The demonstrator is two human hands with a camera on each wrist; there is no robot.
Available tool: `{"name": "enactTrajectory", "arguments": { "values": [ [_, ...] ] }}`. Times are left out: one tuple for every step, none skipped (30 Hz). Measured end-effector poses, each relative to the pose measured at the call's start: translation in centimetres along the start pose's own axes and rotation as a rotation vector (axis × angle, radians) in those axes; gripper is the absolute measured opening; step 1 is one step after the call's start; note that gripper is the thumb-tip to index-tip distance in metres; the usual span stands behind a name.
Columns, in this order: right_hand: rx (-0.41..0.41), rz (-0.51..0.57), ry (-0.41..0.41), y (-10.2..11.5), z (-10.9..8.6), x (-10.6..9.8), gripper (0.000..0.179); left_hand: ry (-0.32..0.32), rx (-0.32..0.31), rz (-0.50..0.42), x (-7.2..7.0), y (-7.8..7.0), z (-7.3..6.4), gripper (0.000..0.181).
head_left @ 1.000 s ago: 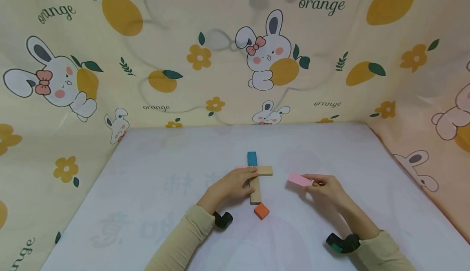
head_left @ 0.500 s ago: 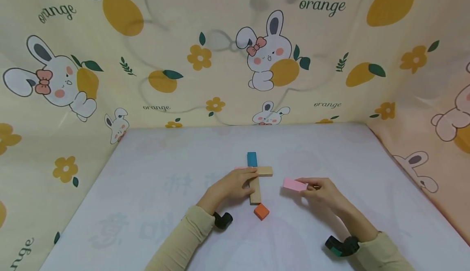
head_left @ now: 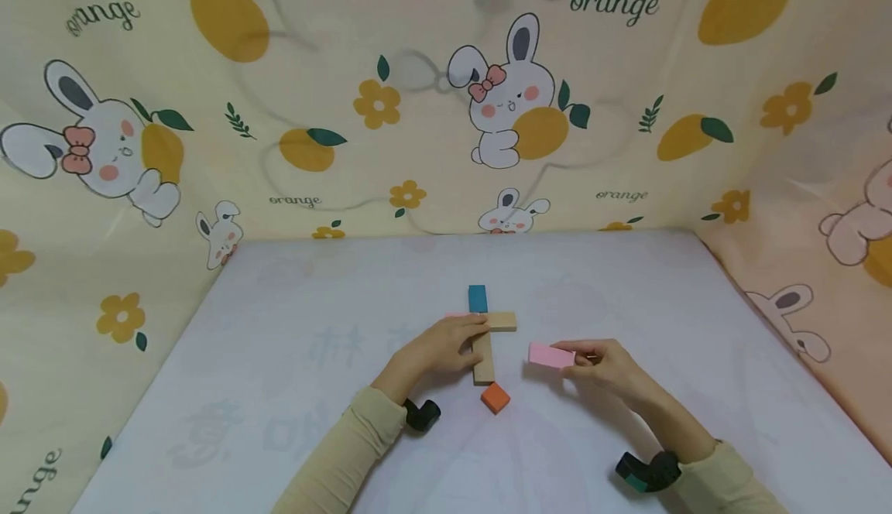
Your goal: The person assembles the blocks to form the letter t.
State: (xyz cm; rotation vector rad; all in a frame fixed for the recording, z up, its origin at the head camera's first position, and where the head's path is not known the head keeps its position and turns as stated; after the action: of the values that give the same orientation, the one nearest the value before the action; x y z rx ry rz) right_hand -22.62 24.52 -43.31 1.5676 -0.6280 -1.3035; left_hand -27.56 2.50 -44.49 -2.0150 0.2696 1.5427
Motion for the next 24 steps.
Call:
{"name": "enactTrajectory", "arguments": {
  "values": [
    [-0.005, 0.004, 0.004, 0.0, 0.0, 0.1, 0.046, 0.003, -0.001, 0.002, 0.0, 0.0, 0.0, 0.057],
    [-0.007, 0.009, 0.009, 0.1, -0.1, 0.2, 0.046, 0.003, -0.001, 0.006, 0.1, 0.0, 0.0, 0.057],
    [-0.007, 0.006, 0.011, 0.1, -0.1, 0.3, 0.047, 0.005, -0.002, 0.009, 0.1, 0.0, 0.1, 0.057],
    [-0.008, 0.005, 0.010, 0.2, -0.1, 0.3, 0.047, 0.009, -0.005, 0.005, 0.2, 0.0, 0.1, 0.057],
    [-0.010, 0.004, 0.011, 0.2, -0.1, 0.4, 0.047, 0.010, -0.007, 0.005, 0.2, 0.0, 0.1, 0.057],
    [-0.016, 0.005, 0.010, 0.3, -0.2, 0.5, 0.047, 0.009, -0.009, 0.008, 0.2, 0.0, 0.1, 0.057],
    [-0.018, 0.001, 0.009, 0.3, -0.2, 0.5, 0.047, 0.009, -0.010, 0.008, 0.1, 0.0, 0.1, 0.058],
    [-0.017, -0.002, 0.013, 0.4, -0.1, 0.6, 0.047, 0.007, -0.008, 0.009, 0.1, 0.0, 0.1, 0.058],
    [-0.015, -0.006, 0.015, 0.4, -0.2, 0.6, 0.047, 0.005, -0.006, 0.008, 0.1, -0.1, 0.0, 0.058],
    [-0.013, -0.004, 0.016, 0.4, -0.2, 0.6, 0.047, 0.000, -0.003, 0.011, 0.0, -0.1, 0.0, 0.058],
    [-0.011, -0.006, 0.017, 0.4, -0.2, 0.7, 0.047, -0.002, 0.000, 0.012, 0.0, -0.1, 0.0, 0.058],
    [-0.009, -0.008, 0.019, 0.4, -0.2, 0.8, 0.046, -0.007, 0.004, 0.014, -0.1, -0.2, 0.0, 0.057],
    [-0.007, -0.011, 0.022, 0.4, -0.2, 0.8, 0.046, -0.010, 0.009, 0.012, -0.1, -0.2, 0.0, 0.057],
    [-0.009, -0.015, 0.025, 0.5, -0.2, 0.9, 0.046, -0.012, 0.012, 0.010, -0.1, -0.2, 0.0, 0.057],
    [-0.010, -0.018, 0.028, 0.5, -0.2, 0.9, 0.046, -0.013, 0.014, 0.010, -0.2, -0.2, 0.0, 0.057],
    [-0.015, -0.017, 0.030, 0.6, -0.2, 1.0, 0.046, -0.014, 0.015, 0.012, -0.2, -0.2, 0.0, 0.057],
    [-0.022, -0.016, 0.034, 0.7, -0.2, 1.1, 0.046, -0.013, 0.015, 0.011, -0.2, -0.2, 0.0, 0.057],
    [-0.030, -0.011, 0.038, 0.8, -0.2, 1.2, 0.046, -0.015, 0.016, 0.017, -0.1, -0.2, 0.1, 0.057],
    [-0.037, -0.006, 0.046, 0.9, -0.3, 1.3, 0.046, -0.014, 0.013, 0.020, -0.1, -0.1, 0.1, 0.057],
    [-0.043, -0.003, 0.052, 0.9, -0.3, 1.3, 0.046, -0.011, 0.010, 0.020, -0.1, -0.1, 0.1, 0.057],
    [-0.046, 0.003, 0.059, 0.9, -0.3, 1.4, 0.046, -0.011, 0.009, 0.024, -0.1, -0.1, 0.1, 0.057],
    [-0.049, 0.011, 0.067, 0.9, -0.4, 1.5, 0.046, -0.010, 0.008, 0.026, 0.0, -0.1, 0.1, 0.057],
    [-0.051, 0.018, 0.076, 0.8, -0.4, 1.6, 0.046, -0.006, 0.007, 0.026, 0.0, -0.1, 0.1, 0.057],
    [-0.051, 0.022, 0.085, 0.8, -0.4, 1.7, 0.046, -0.001, 0.007, 0.029, 0.1, -0.1, 0.1, 0.057]
  ]
}}
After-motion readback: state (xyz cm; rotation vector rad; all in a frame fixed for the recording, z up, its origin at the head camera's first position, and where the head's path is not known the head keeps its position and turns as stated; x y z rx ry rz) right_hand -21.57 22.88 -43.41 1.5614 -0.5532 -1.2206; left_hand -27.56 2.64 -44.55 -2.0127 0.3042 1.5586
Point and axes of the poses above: each hand's wrist, its own z-axis towards the middle knuckle, its own x-axis out of the palm, y = z × x, the point moved 7 cm from there along z, towards the middle knuckle, and after that the axes turned 11 degrees about -x, right-handed, at the moved point
